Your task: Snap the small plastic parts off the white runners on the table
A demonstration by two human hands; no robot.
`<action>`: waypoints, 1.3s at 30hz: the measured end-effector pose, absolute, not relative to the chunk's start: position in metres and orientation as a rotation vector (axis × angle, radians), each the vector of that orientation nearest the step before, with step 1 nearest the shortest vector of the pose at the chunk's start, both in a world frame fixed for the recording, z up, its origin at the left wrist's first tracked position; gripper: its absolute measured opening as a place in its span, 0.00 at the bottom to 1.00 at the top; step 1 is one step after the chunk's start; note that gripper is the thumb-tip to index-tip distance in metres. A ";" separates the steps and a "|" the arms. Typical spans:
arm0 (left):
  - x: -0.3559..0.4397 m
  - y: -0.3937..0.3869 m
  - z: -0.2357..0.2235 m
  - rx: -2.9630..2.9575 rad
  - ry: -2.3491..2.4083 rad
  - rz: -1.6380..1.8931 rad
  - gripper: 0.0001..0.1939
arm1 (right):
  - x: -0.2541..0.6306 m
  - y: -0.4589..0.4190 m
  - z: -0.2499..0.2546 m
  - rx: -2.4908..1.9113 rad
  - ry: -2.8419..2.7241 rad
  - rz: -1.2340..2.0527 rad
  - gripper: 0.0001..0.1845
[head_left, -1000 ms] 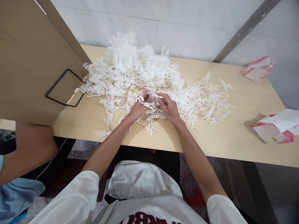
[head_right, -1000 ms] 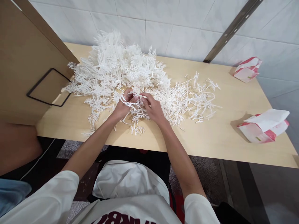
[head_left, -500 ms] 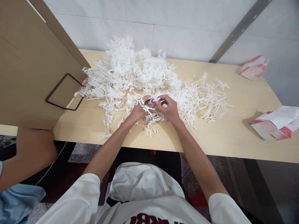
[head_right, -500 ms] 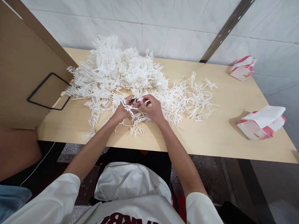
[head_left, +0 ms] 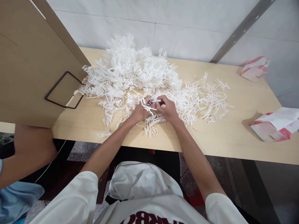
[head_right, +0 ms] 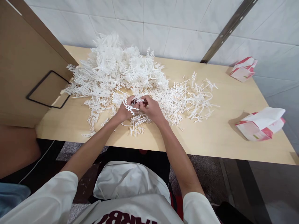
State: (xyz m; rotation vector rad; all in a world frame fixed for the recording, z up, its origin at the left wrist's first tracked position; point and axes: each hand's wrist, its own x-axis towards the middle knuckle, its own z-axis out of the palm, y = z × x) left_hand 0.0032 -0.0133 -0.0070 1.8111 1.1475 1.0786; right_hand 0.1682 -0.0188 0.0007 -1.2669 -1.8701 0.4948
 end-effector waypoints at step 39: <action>0.008 -0.022 -0.008 2.633 1.122 0.950 0.08 | 0.171 -0.027 0.015 -1.456 -2.027 0.377 0.09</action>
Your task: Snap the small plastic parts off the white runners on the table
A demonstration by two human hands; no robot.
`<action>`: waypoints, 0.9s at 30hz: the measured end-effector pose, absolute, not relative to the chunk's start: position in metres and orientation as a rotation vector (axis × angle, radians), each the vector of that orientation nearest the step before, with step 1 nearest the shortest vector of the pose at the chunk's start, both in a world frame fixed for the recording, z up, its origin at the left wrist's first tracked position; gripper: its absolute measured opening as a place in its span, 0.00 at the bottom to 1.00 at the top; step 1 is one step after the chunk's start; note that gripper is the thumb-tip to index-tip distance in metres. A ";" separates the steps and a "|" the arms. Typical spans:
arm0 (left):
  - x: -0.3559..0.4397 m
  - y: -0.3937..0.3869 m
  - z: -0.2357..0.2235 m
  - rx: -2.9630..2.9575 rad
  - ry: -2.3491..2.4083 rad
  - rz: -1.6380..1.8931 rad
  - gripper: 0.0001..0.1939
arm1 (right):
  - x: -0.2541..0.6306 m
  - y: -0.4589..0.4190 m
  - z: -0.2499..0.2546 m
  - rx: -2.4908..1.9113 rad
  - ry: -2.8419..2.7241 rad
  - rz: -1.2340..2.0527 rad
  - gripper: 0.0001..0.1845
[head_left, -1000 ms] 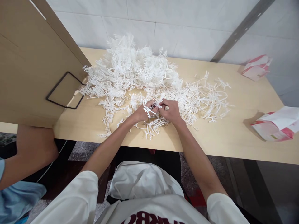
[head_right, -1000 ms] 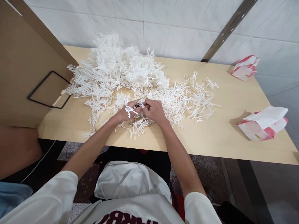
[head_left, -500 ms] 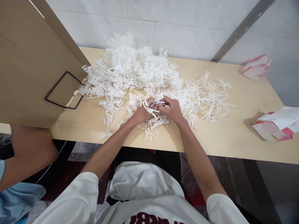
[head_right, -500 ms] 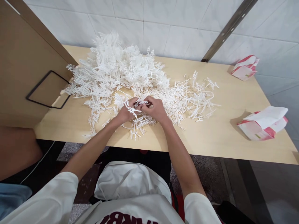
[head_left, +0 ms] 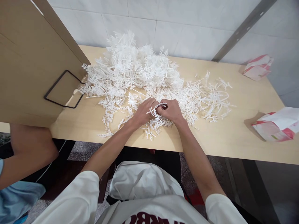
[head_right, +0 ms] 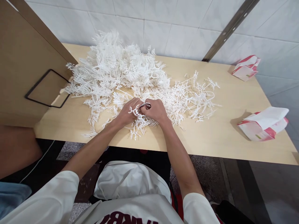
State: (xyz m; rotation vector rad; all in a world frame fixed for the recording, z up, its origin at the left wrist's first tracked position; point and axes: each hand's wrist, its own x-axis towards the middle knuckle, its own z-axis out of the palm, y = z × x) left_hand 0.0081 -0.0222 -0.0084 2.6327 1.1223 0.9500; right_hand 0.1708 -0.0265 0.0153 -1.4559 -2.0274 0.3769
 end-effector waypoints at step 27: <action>0.001 -0.015 -0.001 2.265 1.283 1.272 0.04 | 0.175 -0.018 0.001 -1.262 -1.845 0.265 0.12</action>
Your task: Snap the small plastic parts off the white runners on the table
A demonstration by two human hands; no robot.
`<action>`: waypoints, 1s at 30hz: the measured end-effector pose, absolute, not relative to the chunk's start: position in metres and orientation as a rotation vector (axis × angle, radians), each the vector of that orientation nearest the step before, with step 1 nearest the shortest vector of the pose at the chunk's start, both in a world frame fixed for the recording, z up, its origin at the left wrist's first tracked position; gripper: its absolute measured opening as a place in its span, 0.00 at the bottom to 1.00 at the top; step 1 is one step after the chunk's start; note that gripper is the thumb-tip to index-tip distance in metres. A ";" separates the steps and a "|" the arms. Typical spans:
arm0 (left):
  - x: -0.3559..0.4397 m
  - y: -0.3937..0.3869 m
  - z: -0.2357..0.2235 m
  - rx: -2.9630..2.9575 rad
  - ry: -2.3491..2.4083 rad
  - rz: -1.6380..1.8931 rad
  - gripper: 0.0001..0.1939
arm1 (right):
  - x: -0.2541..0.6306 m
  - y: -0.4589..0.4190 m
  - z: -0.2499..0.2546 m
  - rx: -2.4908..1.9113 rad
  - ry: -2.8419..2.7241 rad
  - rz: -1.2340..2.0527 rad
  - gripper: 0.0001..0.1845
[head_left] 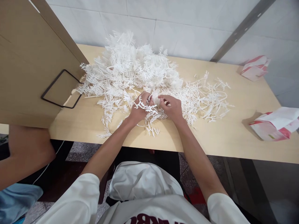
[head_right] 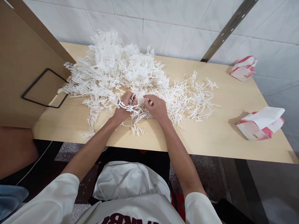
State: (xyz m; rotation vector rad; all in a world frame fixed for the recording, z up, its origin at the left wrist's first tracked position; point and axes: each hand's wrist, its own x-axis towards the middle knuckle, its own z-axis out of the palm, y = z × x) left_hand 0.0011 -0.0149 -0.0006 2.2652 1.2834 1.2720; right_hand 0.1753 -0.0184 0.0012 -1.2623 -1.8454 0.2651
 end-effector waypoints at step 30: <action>0.002 -0.012 -0.004 1.981 1.211 1.239 0.13 | 0.172 -0.017 -0.001 -1.132 -1.974 0.182 0.14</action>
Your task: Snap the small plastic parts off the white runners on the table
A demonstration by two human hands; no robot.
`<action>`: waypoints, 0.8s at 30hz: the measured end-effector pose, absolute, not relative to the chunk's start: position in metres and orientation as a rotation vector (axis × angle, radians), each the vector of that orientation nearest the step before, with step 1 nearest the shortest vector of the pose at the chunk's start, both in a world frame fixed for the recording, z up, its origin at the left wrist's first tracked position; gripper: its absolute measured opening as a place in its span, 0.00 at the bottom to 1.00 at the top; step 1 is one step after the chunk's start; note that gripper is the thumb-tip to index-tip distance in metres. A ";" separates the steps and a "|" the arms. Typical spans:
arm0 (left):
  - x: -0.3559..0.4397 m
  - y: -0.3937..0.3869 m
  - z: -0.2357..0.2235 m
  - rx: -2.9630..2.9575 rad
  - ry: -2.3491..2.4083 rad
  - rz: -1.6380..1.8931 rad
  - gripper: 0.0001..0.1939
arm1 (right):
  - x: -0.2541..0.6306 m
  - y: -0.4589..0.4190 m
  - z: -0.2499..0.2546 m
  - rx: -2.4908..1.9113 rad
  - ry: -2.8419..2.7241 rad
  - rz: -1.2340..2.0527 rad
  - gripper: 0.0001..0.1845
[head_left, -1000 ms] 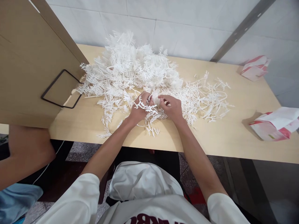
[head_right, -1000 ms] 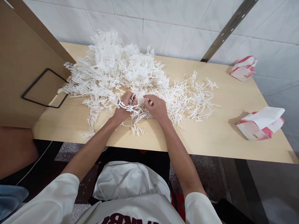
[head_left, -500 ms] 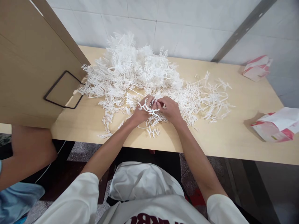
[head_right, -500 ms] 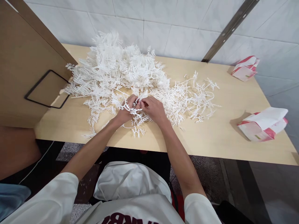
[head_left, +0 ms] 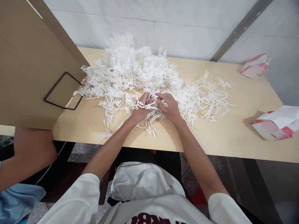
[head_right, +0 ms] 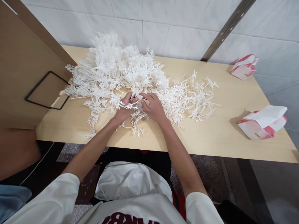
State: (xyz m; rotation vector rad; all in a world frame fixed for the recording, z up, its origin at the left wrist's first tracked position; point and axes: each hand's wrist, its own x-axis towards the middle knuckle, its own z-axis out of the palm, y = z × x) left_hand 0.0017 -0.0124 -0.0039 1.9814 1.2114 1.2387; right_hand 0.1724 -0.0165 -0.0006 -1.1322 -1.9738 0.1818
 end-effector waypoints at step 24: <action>0.004 -0.015 -0.003 2.029 1.169 1.061 0.07 | 0.172 -0.020 -0.002 -1.125 -2.135 -0.099 0.07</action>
